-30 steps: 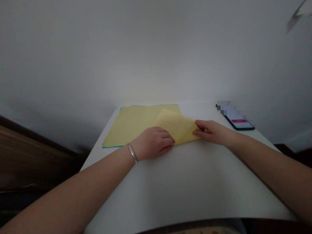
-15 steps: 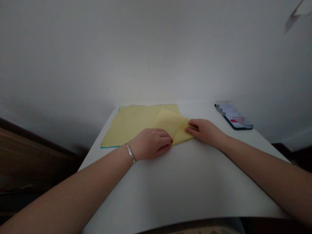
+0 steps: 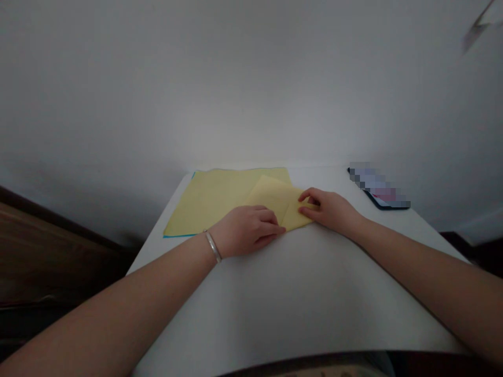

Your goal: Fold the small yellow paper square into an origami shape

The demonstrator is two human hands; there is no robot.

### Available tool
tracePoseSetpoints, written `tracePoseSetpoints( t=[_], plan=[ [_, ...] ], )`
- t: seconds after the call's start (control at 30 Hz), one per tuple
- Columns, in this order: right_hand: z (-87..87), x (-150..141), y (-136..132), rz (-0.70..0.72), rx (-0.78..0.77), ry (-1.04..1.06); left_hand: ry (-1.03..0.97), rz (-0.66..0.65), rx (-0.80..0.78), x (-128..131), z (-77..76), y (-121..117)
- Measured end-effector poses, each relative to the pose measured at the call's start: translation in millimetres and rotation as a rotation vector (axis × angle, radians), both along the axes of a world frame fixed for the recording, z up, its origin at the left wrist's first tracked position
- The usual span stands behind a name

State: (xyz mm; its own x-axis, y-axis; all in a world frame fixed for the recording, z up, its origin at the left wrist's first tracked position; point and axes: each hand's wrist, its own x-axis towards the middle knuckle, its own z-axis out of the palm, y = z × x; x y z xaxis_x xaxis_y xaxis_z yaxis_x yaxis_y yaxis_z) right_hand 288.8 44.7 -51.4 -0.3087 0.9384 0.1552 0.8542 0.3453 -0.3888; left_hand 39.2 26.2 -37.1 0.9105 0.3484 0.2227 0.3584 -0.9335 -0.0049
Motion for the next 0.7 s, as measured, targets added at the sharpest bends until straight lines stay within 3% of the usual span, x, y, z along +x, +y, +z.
tracePoseSetpoints(
  t=[0.7],
  plan=[
    [-2.3, 2.5, -2.2, 0.043, 0.043, -0.035, -0.125, -0.040, -0.289, -2.8, 2.8, 2.7]
  ],
)
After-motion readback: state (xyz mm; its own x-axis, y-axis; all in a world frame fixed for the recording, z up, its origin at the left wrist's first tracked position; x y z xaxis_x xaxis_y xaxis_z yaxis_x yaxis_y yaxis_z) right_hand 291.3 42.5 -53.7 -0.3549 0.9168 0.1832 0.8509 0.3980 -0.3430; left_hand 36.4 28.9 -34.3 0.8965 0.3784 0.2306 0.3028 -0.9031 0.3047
